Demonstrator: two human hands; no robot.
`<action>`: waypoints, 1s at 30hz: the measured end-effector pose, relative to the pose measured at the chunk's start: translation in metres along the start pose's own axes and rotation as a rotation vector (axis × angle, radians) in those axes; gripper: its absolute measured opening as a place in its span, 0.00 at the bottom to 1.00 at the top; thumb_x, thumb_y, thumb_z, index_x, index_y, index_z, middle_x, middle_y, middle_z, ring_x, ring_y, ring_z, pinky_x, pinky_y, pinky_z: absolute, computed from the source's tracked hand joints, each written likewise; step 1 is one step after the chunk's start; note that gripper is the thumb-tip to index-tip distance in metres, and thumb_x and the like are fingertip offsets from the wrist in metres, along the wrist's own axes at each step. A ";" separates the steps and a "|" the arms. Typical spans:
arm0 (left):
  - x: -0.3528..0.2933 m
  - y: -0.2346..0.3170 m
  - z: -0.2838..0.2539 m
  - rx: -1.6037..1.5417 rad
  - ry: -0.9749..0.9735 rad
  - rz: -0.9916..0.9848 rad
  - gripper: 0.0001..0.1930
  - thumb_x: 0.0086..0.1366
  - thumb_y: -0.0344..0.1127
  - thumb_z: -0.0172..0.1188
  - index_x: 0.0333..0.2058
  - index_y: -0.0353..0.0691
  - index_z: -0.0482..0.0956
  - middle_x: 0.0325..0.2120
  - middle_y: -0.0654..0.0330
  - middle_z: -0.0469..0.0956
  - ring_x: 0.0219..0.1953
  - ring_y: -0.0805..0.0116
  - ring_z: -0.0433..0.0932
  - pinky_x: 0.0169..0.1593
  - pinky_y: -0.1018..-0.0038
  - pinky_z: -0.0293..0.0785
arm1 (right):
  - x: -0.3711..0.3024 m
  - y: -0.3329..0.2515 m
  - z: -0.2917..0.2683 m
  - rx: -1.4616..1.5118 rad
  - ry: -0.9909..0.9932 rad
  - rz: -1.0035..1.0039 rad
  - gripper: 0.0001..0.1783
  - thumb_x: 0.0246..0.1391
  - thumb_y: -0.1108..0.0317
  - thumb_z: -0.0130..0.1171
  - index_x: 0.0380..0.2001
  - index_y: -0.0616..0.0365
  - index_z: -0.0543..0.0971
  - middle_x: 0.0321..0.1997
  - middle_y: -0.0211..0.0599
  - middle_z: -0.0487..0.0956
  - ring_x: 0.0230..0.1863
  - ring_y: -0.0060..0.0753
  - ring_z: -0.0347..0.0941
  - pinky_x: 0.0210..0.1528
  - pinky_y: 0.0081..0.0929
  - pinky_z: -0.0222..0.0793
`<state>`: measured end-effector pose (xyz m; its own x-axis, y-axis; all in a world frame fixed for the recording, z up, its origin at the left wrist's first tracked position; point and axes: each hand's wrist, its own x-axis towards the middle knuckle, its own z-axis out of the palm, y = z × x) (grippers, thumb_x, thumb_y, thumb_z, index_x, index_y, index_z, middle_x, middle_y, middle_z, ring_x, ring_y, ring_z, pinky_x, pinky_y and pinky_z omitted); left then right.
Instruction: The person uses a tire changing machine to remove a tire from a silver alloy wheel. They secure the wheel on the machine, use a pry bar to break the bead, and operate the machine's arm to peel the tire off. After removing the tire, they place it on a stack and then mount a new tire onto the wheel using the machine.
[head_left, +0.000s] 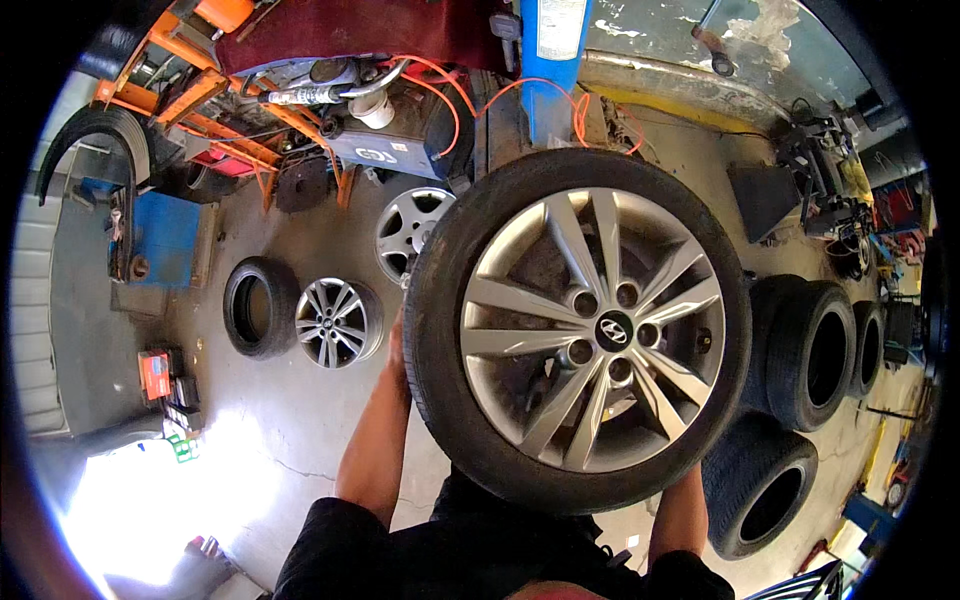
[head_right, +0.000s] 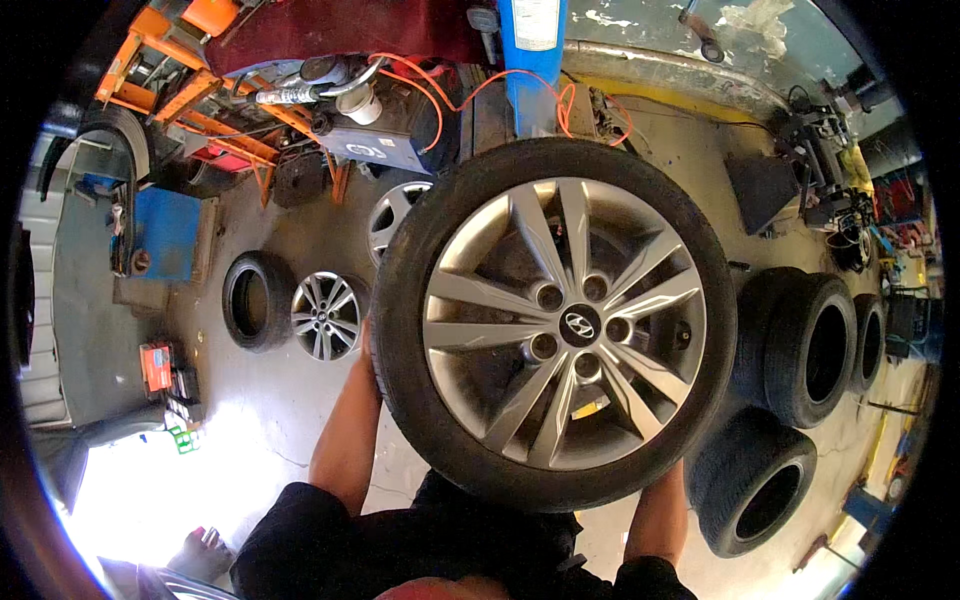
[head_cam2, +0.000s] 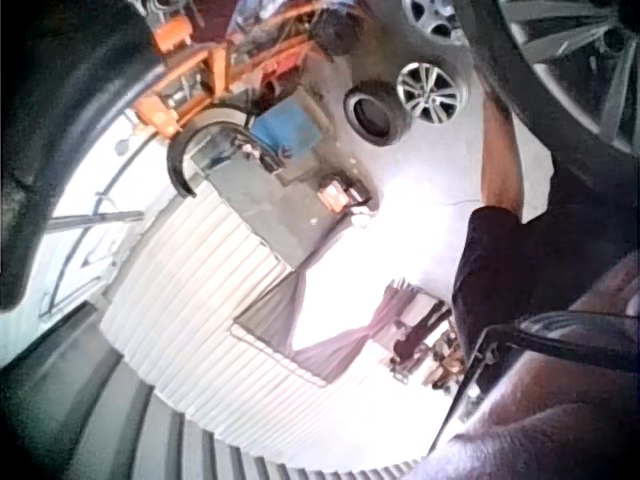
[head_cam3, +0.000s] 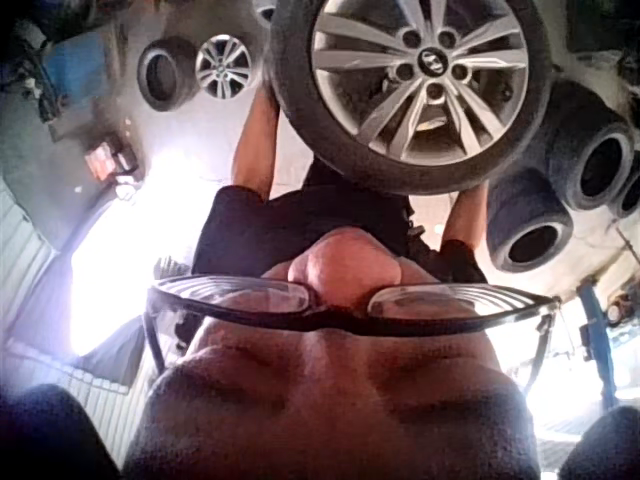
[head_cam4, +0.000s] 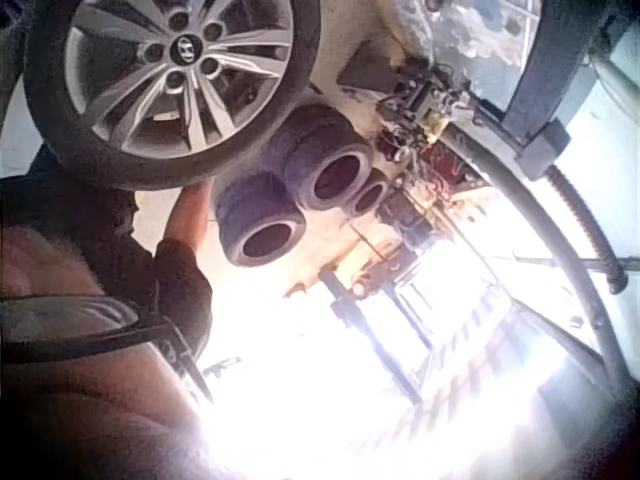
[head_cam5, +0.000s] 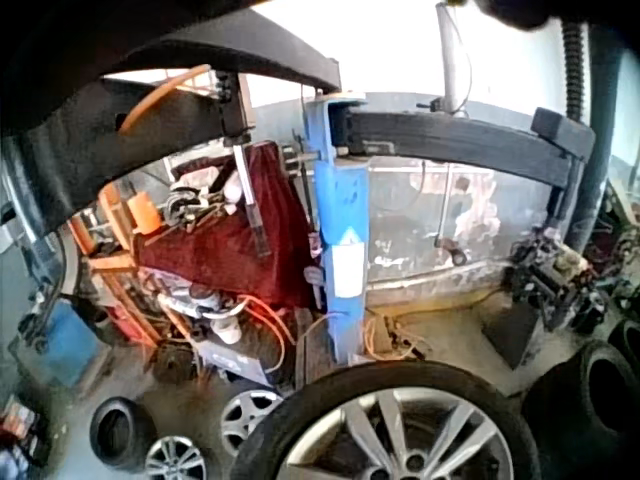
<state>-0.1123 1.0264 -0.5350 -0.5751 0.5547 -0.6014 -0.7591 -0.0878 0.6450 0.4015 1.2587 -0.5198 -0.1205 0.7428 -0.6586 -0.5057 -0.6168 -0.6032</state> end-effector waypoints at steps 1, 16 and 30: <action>-0.009 0.004 0.003 0.035 0.020 0.056 0.29 0.81 0.53 0.49 0.69 0.40 0.75 0.59 0.51 0.83 0.55 0.53 0.84 0.62 0.58 0.80 | -0.001 0.004 -0.001 0.004 0.001 0.008 0.37 0.76 0.39 0.42 0.71 0.55 0.73 0.68 0.46 0.78 0.66 0.54 0.74 0.70 0.50 0.71; -0.056 0.074 -0.040 0.413 0.233 0.103 0.42 0.72 0.62 0.63 0.73 0.38 0.68 0.64 0.51 0.78 0.63 0.52 0.79 0.67 0.60 0.74 | 0.026 0.045 -0.001 0.044 -0.045 0.034 0.33 0.77 0.44 0.42 0.70 0.55 0.74 0.66 0.44 0.80 0.65 0.50 0.76 0.68 0.48 0.73; -0.133 0.033 0.054 0.940 0.424 0.281 0.53 0.69 0.61 0.70 0.80 0.37 0.55 0.74 0.43 0.65 0.73 0.45 0.67 0.75 0.58 0.62 | -0.014 -0.011 0.041 -0.052 -0.251 0.241 0.53 0.69 0.24 0.46 0.76 0.59 0.67 0.77 0.60 0.68 0.76 0.59 0.66 0.78 0.55 0.61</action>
<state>-0.0443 0.9940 -0.4084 -0.8895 0.2650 -0.3722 -0.1467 0.6059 0.7819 0.3738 1.2656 -0.4850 -0.4404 0.6115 -0.6573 -0.3943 -0.7895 -0.4703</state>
